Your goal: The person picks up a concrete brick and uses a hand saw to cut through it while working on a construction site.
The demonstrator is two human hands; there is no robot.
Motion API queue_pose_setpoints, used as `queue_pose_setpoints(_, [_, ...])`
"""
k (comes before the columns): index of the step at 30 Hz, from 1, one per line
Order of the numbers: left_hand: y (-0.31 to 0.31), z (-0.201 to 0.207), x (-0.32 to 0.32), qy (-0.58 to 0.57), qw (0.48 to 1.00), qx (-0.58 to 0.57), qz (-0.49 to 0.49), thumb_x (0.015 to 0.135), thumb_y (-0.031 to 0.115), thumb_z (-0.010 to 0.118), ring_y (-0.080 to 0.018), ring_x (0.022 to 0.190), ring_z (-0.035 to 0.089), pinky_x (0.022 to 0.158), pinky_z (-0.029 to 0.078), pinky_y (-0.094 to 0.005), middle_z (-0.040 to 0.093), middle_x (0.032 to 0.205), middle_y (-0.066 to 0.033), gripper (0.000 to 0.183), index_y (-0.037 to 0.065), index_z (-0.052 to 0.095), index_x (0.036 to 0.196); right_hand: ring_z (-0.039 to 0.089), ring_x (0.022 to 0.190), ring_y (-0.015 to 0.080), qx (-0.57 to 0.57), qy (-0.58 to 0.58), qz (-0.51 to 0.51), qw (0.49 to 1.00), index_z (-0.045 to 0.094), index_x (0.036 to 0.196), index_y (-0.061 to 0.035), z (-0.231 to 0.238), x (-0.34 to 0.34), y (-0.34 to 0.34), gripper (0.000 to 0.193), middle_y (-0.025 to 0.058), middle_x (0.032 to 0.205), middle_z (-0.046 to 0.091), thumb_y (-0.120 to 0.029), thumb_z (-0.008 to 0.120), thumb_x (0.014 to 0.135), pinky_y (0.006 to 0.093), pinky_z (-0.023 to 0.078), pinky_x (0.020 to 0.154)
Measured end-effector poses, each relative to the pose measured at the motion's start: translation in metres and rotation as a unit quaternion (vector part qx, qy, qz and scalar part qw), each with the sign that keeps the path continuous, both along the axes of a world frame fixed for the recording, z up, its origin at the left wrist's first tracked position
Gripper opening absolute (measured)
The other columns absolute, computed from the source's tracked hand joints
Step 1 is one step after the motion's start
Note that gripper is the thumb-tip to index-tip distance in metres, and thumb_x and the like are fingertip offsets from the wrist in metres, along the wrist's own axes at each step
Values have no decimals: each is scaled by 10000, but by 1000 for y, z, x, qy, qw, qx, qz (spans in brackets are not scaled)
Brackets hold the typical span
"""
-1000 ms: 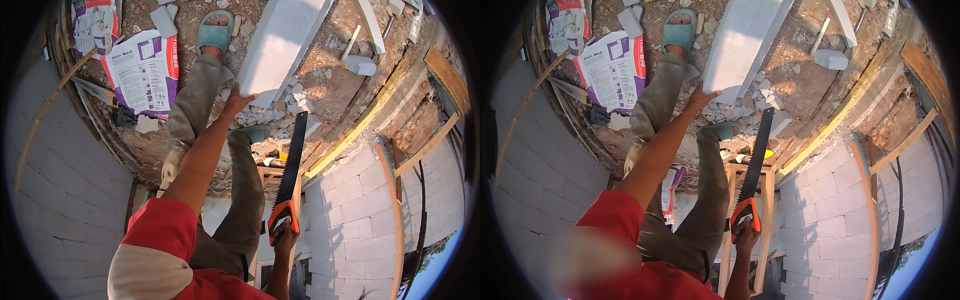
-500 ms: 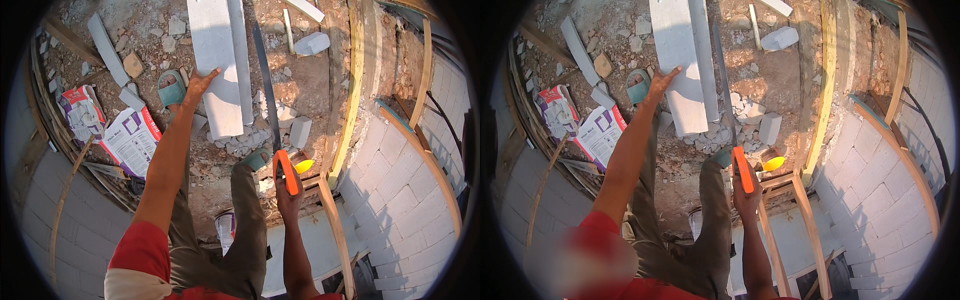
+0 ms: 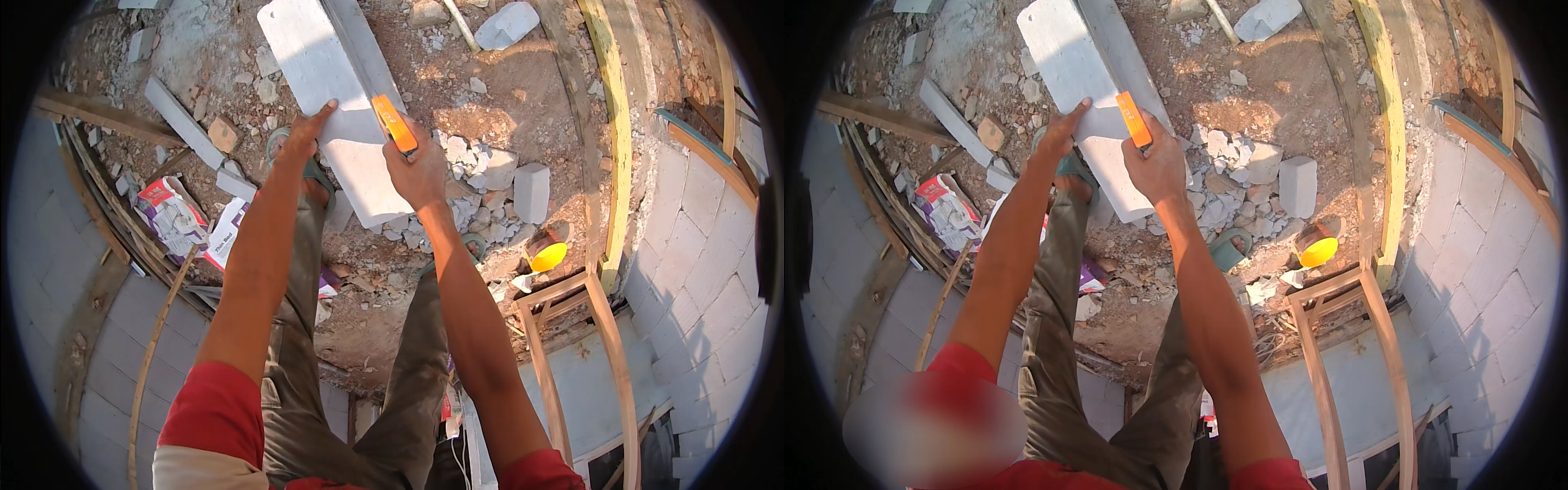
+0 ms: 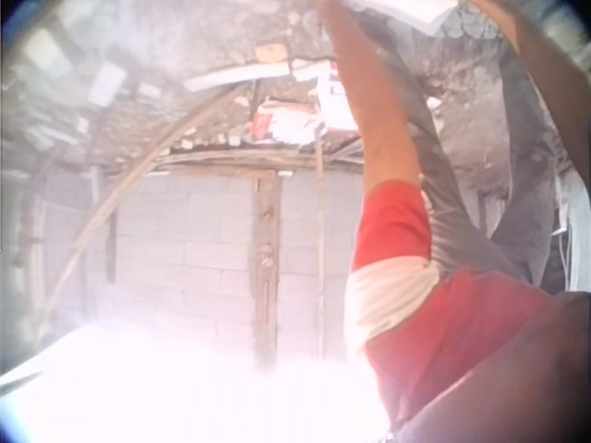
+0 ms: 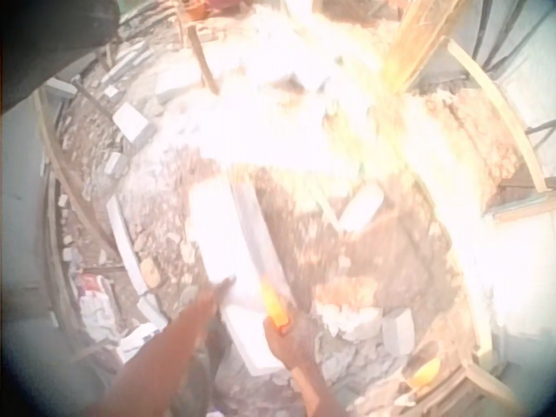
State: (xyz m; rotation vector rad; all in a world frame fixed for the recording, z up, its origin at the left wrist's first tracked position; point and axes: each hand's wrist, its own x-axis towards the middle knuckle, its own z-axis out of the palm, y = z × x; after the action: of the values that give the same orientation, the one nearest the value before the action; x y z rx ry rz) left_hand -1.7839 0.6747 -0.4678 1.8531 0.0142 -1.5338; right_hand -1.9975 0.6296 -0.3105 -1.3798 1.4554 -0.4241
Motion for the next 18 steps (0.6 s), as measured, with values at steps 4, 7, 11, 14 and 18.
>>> queue_pose_setpoints(4, [2, -3, 14, -11, 1000, -3, -9, 723, 375, 853, -295, 1108, 585, 972, 464, -375, 583, 1241, -197, 860, -111, 458, 1312, 661, 666, 316, 5, -57, -15, 998, 600, 1240, -40, -9, -5, 7, 444, 220, 793, 656, -175, 591, 817, 372, 509, 631])
queue_pose_setpoints(7, [1, -3, 14, -15, 1000, -9, -24, 718, 383, 855, -295, 1122, 577, 984, 455, -382, 568, 1262, -197, 875, -102, 450, 1323, 670, 810, 373, 59, -49, 0, 997, 566, 1285, -93, -3, -21, 25, 466, 207, 907, 673, -107, 601, 821, 398, 531, 714])
queue_pose_setpoints(11, [7, -6, 19, -10, 999, 0, -31, 724, 404, 850, -288, 1160, 549, 1001, 451, -378, 537, 1295, -188, 900, -89, 422, 1343, 635, 924, 416, 106, -27, 14, 994, 511, 1336, -118, 16, -47, 78, 546, 210, 1049, 658, -26, 614, 807, 421, 542, 792])
queue_pose_setpoints(14, [3, -4, 16, -7, 999, 12, -39, 732, 414, 843, -279, 1173, 539, 1010, 451, -375, 531, 1302, -177, 894, -79, 420, 1346, 653, 889, 332, 123, -5, 4, 992, 524, 1327, -88, 33, -84, 113, 531, 192, 1039, 668, -22, 610, 807, 371, 537, 776])
queue_pose_setpoints(18, [6, -9, 22, -3, 999, -3, -33, 753, 408, 827, -267, 1148, 559, 989, 471, -372, 549, 1277, -165, 841, -71, 443, 1329, 675, 817, 311, 86, 11, 17, 996, 521, 1326, -58, 47, -131, 156, 540, 181, 965, 680, -21, 618, 797, 359, 537, 713])
